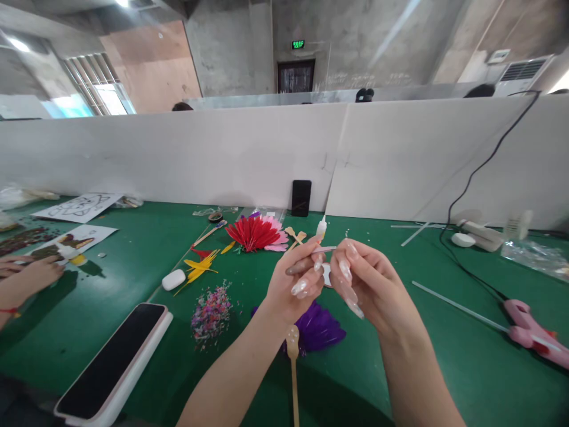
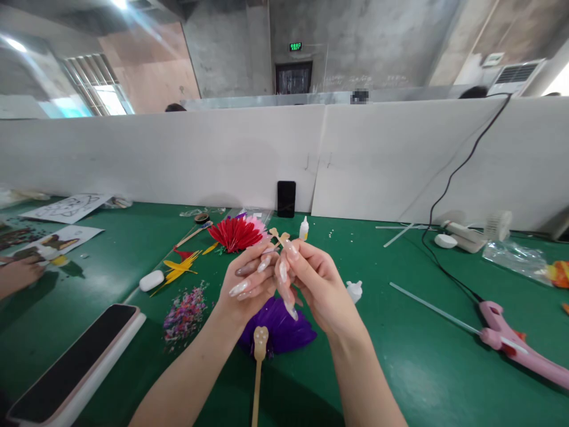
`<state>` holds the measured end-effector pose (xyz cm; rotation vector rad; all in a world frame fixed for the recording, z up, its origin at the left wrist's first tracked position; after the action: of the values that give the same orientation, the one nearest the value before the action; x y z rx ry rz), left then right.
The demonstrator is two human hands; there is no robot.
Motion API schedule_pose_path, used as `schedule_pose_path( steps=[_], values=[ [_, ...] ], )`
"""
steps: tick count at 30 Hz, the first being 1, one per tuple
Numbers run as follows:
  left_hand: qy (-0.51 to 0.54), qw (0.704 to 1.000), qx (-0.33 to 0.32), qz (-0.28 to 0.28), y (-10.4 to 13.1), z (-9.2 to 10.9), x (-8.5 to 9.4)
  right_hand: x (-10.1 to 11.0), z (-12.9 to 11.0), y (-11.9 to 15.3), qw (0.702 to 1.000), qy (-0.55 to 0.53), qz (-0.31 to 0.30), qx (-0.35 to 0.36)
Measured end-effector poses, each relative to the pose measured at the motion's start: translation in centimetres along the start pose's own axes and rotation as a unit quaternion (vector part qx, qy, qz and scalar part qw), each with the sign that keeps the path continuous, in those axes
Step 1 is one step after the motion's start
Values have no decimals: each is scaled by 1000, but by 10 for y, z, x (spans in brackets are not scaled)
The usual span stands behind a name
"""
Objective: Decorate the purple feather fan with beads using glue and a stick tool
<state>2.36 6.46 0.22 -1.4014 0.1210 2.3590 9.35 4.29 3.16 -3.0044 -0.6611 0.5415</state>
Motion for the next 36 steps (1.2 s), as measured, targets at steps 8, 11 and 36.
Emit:
schedule_pose_path(
  steps=[8, 11, 36],
  values=[
    [-167, 971, -152, -81, 7, 28, -10, 1, -2, 4, 999, 27, 42, -2],
    [-270, 933, -213, -104, 13, 38, -16, 2, -2, 4, 999, 29, 45, -7],
    [-688, 478, -473, -272, 53, 53, -58, 13, -23, 27, 934, 315, 171, 15]
  ],
)
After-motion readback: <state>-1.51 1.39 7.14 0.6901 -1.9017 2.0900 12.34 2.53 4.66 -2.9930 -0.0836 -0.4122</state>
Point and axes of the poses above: each hand's wrist, its own y-axis away from the middle knuckle, its own x-axis out of the back of the hand, z = x × y, the point moved 6 cm from there along -y, towards the middle knuckle, and after that the axes turned 14 degrees about -x, right-handed, at the moved point
